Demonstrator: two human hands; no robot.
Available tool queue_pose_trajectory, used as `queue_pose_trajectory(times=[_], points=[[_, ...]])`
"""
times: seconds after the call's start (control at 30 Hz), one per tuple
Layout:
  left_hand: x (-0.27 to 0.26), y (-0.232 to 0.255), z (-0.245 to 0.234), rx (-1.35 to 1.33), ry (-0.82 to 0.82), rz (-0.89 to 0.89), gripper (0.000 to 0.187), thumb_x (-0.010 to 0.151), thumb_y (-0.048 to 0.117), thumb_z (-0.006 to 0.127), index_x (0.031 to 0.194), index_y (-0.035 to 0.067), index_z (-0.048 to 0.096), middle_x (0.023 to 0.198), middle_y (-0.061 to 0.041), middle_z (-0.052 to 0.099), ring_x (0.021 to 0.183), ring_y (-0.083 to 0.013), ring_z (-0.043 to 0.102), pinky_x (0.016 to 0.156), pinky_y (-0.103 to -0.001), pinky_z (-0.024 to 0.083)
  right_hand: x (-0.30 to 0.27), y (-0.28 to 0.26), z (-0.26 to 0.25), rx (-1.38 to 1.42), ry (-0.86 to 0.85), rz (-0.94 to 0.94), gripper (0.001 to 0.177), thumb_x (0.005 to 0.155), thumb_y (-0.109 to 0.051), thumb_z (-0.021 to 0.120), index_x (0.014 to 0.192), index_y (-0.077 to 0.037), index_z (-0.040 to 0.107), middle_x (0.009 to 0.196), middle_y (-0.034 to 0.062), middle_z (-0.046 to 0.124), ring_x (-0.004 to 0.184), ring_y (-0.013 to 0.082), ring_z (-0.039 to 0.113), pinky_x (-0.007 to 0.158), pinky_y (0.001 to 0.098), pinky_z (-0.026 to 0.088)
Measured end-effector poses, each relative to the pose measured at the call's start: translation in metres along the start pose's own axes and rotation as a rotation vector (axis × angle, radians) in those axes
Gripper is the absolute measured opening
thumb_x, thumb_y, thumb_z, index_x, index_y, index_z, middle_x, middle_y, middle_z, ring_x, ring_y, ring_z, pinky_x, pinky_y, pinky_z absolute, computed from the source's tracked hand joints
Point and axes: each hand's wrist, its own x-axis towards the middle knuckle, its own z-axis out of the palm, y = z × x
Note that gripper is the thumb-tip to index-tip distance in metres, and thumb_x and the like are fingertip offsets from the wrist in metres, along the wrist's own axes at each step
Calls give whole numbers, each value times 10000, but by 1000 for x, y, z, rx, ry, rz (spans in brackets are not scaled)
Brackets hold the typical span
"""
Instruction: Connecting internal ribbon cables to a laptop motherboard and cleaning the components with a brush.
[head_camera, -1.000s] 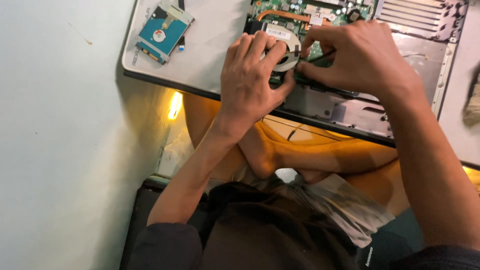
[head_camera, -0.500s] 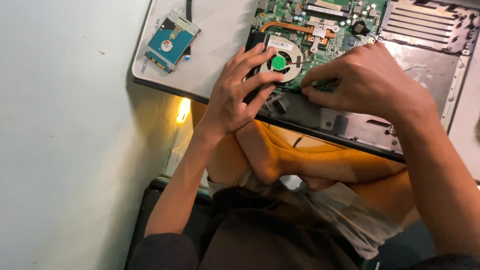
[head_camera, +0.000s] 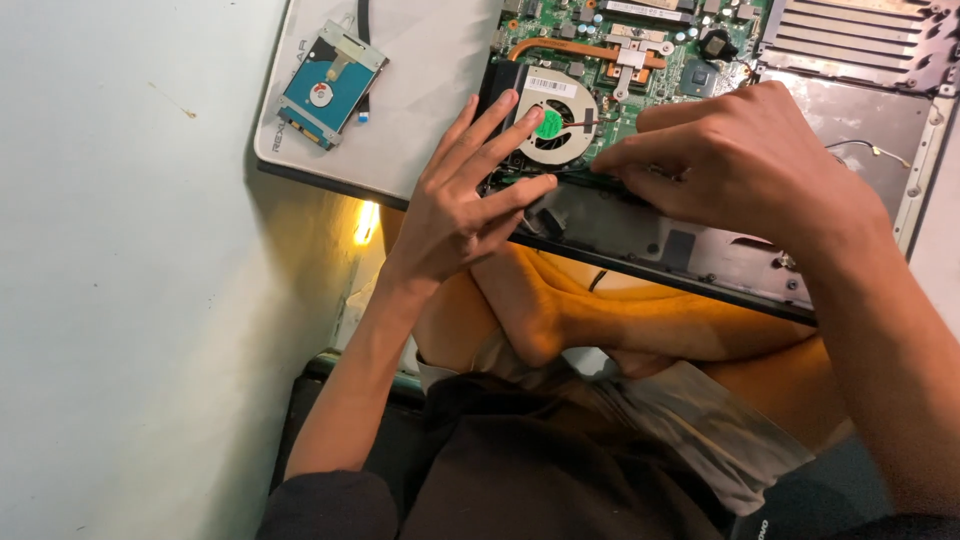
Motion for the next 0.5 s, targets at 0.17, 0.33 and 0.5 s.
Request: queue_pose_trajectory(times=[0.17,0.33,0.5], points=[[-3,-5,0,-39,-31,-16,383,1078,156,900,1433,299,898,1757,-61,635,1736,-359,499,1559,-672,280,1,-3,0,-67,-40,49,250,1018,-133,917,1193,-299,980,895,-70,850,456,149,543,465,377,408],[-2,1,2,11,-11,-1,371,1079,165,800,1413,245,940,1762,-70,599,1718,-320,487,1544,-662,275,-3,4,8,-214,-14,27,348,1031,-128,942,1280,-370,975,858,-95,769,484,129,490,488,347,386],[-1,6,7,80,49,42,343,1130,218,720,1376,169,953,1734,-112,616,1687,-343,506,1510,-682,301,1,-1,10,-228,74,16,174,1149,-195,904,1262,-288,997,873,-83,805,467,110,502,446,326,334]])
